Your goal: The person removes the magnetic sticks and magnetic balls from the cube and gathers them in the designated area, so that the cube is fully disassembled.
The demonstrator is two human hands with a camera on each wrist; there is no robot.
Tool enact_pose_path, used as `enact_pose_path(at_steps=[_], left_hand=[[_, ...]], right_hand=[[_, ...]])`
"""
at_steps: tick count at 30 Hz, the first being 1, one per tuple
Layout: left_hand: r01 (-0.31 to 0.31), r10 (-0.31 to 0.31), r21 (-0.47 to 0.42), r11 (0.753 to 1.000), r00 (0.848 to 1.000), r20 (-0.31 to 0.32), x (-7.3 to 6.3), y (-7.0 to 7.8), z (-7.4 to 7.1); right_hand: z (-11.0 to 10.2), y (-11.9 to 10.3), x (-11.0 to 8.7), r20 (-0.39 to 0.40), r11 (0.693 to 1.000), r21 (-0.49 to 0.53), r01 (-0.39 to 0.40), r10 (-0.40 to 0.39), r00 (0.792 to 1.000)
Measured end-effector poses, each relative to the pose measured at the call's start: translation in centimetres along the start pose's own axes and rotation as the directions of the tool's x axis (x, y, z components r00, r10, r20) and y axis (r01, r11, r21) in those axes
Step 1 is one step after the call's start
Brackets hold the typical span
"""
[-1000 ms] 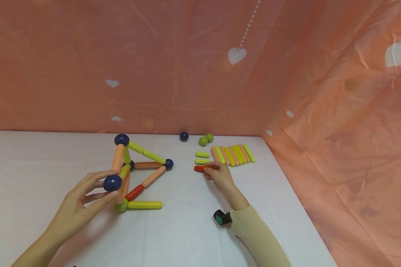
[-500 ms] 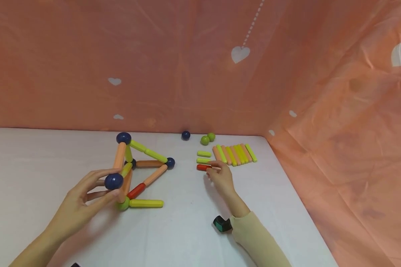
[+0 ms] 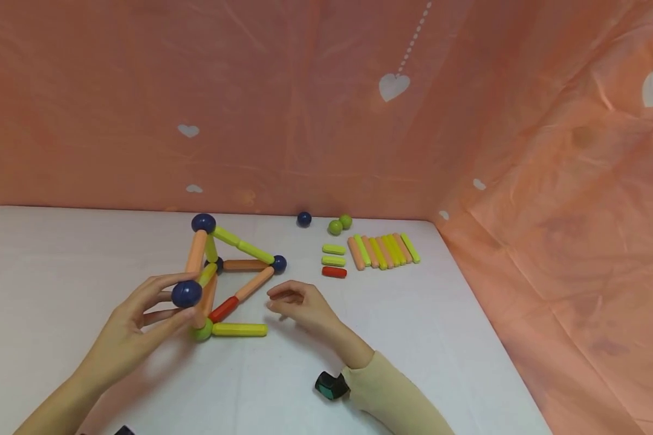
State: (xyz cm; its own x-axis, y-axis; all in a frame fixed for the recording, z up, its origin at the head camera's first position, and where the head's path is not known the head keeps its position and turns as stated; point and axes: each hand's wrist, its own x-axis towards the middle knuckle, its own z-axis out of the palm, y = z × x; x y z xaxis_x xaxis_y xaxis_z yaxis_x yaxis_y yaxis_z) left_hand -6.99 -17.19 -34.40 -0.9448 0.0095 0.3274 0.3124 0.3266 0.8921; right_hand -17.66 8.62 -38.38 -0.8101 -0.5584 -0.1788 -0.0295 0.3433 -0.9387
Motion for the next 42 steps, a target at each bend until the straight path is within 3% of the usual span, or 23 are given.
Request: enact_pose_path(at_steps=[7, 13, 20, 29, 33, 42], left_hand=[[0.025, -0.025, 0.029, 0.999, 1.0, 0.008, 0.0, 0.1, -0.1], [0.017, -0.017, 0.007, 1.0, 1.0, 0.008, 0.0, 0.1, 0.1], [0.03, -0.03, 0.02, 0.999, 0.999, -0.014, 0.1, 0.2, 0.3], [-0.003, 0.004, 0.035, 0.999, 1.0, -0.03, 0.1, 0.0, 0.5], [-0.005, 0.006, 0.036, 0.999, 1.0, -0.029, 0.1, 0.0, 0.5], [0.024, -0.023, 0.023, 0.999, 0.999, -0.042, 0.0, 0.0, 0.5]], right_hand=[[1.8, 0.1, 0.6, 0.196, 0.985, -0.166, 0.052, -0.018, 0.98], [2.7, -0.4, 0.5, 0.251, 0.955, -0.263, 0.14, -0.072, 0.965], [2.7, -0.5, 0.2, 0.275, 0.938, -0.3, 0.175, -0.09, 0.957], [2.8, -0.5, 0.1, 0.301, 0.912, -0.335, 0.238, -0.136, 0.944], [2.9, -0.4, -0.1, 0.301, 0.931, -0.308, 0.194, -0.098, 0.949], [1.0, 0.4, -1.0, 0.171, 0.974, -0.214, 0.074, -0.037, 0.985]])
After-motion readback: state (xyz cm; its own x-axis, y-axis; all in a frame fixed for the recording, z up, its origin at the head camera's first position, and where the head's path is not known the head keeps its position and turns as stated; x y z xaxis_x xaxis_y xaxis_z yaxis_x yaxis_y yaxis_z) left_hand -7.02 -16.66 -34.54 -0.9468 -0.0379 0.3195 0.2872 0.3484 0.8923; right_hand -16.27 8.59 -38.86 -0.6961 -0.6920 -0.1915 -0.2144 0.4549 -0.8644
